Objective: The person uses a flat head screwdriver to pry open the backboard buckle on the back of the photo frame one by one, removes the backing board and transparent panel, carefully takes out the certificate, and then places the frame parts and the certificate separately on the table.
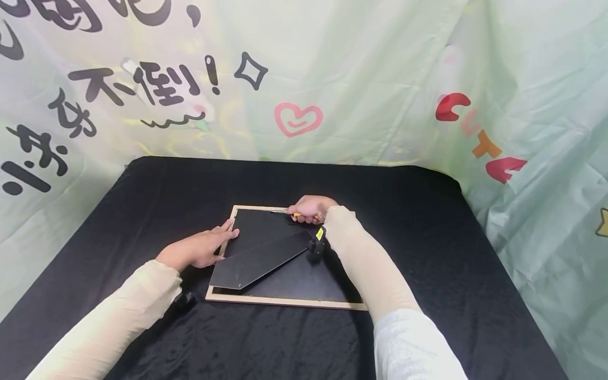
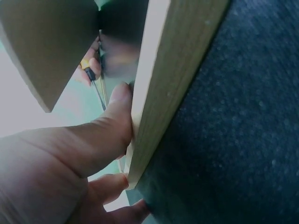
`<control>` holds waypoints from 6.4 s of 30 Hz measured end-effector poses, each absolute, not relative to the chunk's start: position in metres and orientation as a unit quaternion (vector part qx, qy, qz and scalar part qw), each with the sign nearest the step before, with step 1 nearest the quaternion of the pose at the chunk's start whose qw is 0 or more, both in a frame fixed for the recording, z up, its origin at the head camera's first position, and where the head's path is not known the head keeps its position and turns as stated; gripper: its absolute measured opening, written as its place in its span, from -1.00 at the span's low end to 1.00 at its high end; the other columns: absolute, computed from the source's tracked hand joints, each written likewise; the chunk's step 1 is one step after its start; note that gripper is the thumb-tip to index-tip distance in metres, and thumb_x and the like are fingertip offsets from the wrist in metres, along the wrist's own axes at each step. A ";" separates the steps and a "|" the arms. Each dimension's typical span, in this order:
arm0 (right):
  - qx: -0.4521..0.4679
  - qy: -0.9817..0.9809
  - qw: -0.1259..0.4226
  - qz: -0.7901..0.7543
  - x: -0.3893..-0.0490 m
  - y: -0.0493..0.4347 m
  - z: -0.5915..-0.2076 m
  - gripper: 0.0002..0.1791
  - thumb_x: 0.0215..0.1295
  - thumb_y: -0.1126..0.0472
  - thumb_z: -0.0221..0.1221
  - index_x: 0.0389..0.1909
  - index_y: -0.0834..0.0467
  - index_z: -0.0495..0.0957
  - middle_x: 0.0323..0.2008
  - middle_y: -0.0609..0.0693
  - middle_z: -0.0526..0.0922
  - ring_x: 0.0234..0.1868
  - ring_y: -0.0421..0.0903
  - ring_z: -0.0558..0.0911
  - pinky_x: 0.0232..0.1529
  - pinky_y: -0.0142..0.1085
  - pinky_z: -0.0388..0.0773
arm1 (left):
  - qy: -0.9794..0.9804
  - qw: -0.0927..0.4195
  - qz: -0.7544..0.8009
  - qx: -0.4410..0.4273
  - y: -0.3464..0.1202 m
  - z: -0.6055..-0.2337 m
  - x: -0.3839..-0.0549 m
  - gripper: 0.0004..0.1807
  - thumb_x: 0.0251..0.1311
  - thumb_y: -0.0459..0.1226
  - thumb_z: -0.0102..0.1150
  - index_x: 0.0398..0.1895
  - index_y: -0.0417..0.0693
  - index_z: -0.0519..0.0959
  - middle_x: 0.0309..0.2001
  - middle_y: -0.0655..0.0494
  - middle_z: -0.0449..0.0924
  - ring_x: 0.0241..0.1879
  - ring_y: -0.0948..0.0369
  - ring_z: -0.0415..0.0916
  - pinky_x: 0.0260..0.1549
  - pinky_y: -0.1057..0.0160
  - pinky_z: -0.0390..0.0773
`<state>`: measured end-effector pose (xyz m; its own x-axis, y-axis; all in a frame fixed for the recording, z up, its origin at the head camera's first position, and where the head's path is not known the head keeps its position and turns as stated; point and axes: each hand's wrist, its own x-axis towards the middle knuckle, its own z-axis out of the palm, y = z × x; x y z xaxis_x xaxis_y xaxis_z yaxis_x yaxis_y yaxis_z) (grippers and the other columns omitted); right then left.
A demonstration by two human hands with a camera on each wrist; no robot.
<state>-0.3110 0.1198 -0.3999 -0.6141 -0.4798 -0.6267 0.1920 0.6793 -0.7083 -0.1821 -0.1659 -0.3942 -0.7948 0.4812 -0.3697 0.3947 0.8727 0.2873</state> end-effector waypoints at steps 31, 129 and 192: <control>-0.056 0.791 0.438 -0.423 -0.311 0.112 -0.402 -0.56 0.46 -0.07 0.02 -0.53 0.16 0.42 -0.72 -0.12 0.25 -0.79 -0.26 0.12 -0.76 -0.44 0.06 | 0.940 0.212 0.094 0.251 -0.167 -0.392 -0.182 -0.32 0.25 -0.36 0.20 0.42 -0.30 0.21 0.47 -0.37 -0.15 0.36 -0.34 0.02 0.32 -0.08 0.14; -0.087 0.871 0.386 -0.291 -0.286 0.229 -0.383 -0.51 0.42 -0.07 0.05 -0.57 0.23 0.51 -0.81 -0.11 0.29 -0.80 -0.23 0.23 -0.72 -0.41 0.16 | 0.937 0.259 0.106 0.209 -0.164 -0.395 -0.185 -0.23 0.26 -0.30 0.23 0.49 -0.18 0.12 0.52 -0.25 -0.32 0.44 -0.23 -0.15 0.34 -0.13 0.04; -0.170 0.920 0.264 -0.233 -0.278 0.231 -0.395 -0.40 0.56 -0.09 -0.20 -0.72 0.09 0.33 -0.74 -0.11 0.26 -0.73 -0.15 0.29 -0.63 -0.31 0.29 | 0.937 0.233 0.091 0.245 -0.168 -0.395 -0.182 -0.29 0.28 -0.30 0.21 0.45 -0.24 0.17 0.50 -0.33 -0.26 0.40 -0.30 -0.07 0.32 -0.13 0.11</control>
<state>-0.2783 0.2310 -0.3950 -0.8030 -0.4356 -0.4067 -0.1890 0.8334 -0.5193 -0.1820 -0.1676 -0.3953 -0.7719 0.5008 -0.3916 0.4161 0.8637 0.2844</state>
